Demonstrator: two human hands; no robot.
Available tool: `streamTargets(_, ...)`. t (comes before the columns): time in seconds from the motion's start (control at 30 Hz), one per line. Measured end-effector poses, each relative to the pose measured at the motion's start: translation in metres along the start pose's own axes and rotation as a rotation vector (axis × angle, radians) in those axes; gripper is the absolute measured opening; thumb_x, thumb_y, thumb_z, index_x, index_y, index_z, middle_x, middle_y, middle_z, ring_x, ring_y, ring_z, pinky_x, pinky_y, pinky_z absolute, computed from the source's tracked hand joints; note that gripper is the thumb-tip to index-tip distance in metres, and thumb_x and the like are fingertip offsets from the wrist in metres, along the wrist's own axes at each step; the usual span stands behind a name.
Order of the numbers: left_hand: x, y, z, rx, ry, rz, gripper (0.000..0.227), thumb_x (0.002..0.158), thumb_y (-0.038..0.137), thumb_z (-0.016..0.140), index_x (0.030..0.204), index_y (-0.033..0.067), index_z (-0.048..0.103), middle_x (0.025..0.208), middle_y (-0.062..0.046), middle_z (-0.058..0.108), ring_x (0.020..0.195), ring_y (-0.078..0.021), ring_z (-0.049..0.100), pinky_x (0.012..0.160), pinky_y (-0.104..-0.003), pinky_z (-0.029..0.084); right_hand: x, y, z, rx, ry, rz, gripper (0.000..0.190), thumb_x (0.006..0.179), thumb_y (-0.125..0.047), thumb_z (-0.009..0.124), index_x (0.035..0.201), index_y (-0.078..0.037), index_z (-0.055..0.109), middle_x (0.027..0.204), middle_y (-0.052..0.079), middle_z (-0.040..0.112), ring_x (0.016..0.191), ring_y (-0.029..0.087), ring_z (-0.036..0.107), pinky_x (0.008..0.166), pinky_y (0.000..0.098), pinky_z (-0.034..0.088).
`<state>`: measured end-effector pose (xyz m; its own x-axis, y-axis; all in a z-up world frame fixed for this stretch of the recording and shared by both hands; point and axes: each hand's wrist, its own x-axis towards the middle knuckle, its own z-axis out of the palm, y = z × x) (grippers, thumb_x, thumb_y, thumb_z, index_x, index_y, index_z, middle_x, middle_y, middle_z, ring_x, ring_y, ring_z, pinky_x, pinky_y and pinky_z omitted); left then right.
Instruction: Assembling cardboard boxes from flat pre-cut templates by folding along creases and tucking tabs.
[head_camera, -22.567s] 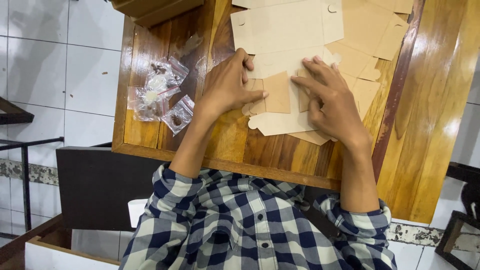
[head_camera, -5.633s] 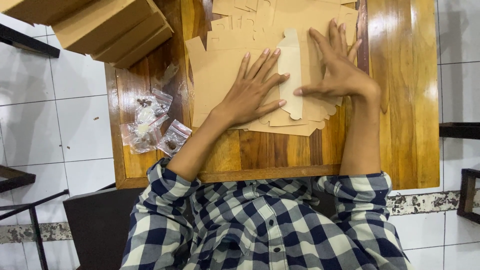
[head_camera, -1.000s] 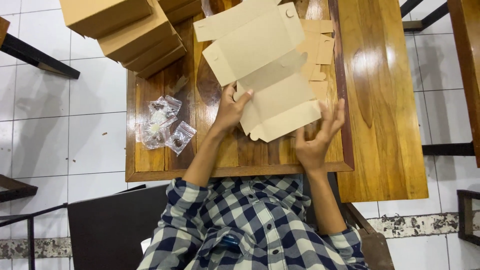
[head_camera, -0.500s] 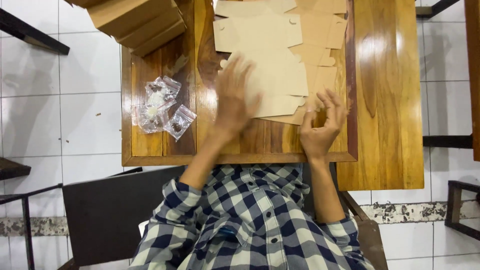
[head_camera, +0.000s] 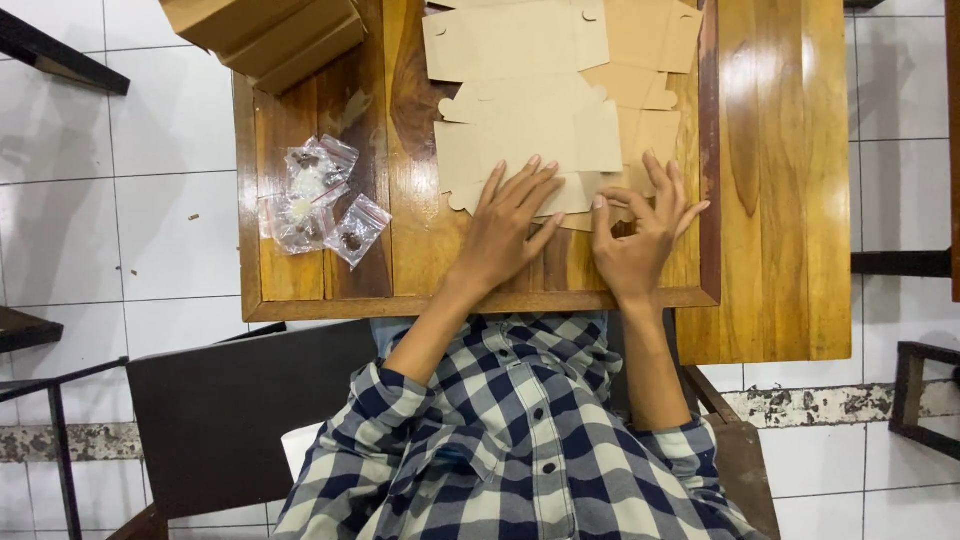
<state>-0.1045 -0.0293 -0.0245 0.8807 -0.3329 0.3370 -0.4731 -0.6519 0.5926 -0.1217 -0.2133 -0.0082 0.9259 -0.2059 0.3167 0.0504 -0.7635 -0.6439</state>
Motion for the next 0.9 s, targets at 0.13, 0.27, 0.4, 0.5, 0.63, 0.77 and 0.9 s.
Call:
streamTargets(0.13, -0.001, 0.005, -0.004, 0.048, -0.029, 0.003, 0.051, 0.102, 0.029, 0.068, 0.151, 0.021, 0.054, 0.148, -0.006, 0.062, 0.147, -0.0278, 0.049, 0.127, -0.057, 0.023, 0.002, -0.01, -0.003, 0.007, -0.067, -0.085, 0.004, 0.1, -0.022, 0.076, 0.097, -0.02, 0.076, 0.154, 0.009, 0.052, 0.154, 0.041, 0.03, 0.114, 0.0759, -0.013)
streamTargets(0.27, -0.003, 0.002, 0.001, 0.093, -0.029, 0.043, 0.043, 0.102, 0.025, 0.067, 0.145, 0.0231, 0.06, 0.147, -0.008, 0.06, 0.147, -0.0318, 0.048, 0.126, -0.061, 0.023, 0.003, -0.014, -0.005, 0.03, -0.119, -0.111, 0.002, 0.1, -0.02, 0.075, 0.1, -0.021, 0.077, 0.154, 0.011, 0.053, 0.153, 0.043, 0.033, 0.113, 0.0797, -0.008)
streamTargets(0.4, -0.002, 0.004, -0.001, 0.077, -0.031, 0.047, 0.032, 0.102, 0.025, 0.067, 0.134, 0.0202, 0.068, 0.146, -0.01, 0.06, 0.147, -0.0336, 0.048, 0.125, -0.061, 0.024, 0.005, -0.006, -0.005, 0.036, -0.146, -0.072, 0.003, 0.098, -0.025, 0.076, 0.097, -0.026, 0.078, 0.154, 0.009, 0.053, 0.153, 0.041, 0.034, 0.113, 0.0785, -0.012)
streamTargets(0.5, -0.001, 0.004, -0.003, 0.071, -0.033, 0.042, 0.028, 0.102, 0.026, 0.067, 0.129, 0.0196, 0.07, 0.147, -0.01, 0.059, 0.147, -0.0325, 0.047, 0.125, -0.06, 0.023, 0.01, -0.002, -0.004, 0.016, -0.17, -0.081, 0.003, 0.098, -0.028, 0.077, 0.1, -0.029, 0.077, 0.154, 0.007, 0.053, 0.153, 0.039, 0.036, 0.114, 0.0788, -0.009)
streamTargets(0.63, -0.002, 0.004, -0.003, 0.052, -0.032, 0.034, 0.025, 0.101, 0.026, 0.067, 0.125, 0.0192, 0.071, 0.146, -0.01, 0.059, 0.147, -0.0323, 0.047, 0.125, -0.06, 0.023, 0.025, -0.005, -0.012, 0.02, -0.24, -0.023, 0.035, 0.091, -0.036, 0.082, 0.122, -0.024, 0.069, 0.158, 0.015, 0.047, 0.152, 0.043, 0.034, 0.114, 0.0788, -0.01)
streamTargets(0.77, -0.002, 0.003, -0.002, 0.047, -0.035, 0.021, 0.024, 0.102, 0.027, 0.066, 0.125, 0.0207, 0.071, 0.147, -0.009, 0.059, 0.148, -0.0313, 0.046, 0.126, -0.059, 0.023, 0.048, -0.02, -0.021, 0.014, -0.313, 0.054, 0.069, 0.087, -0.043, 0.085, 0.143, -0.017, 0.054, 0.162, 0.024, 0.035, 0.155, 0.047, 0.023, 0.115, 0.0782, -0.01)
streamTargets(0.9, -0.004, 0.0, 0.001, 0.028, -0.025, 0.015, 0.023, 0.101, 0.027, 0.066, 0.123, 0.021, 0.071, 0.147, -0.008, 0.059, 0.148, -0.0314, 0.046, 0.126, -0.06, 0.023, 0.06, -0.006, -0.011, -0.011, -0.337, 0.047, 0.078, 0.08, -0.046, 0.09, 0.143, -0.019, 0.053, 0.162, 0.022, 0.033, 0.154, 0.048, 0.02, 0.112, 0.0825, -0.007)
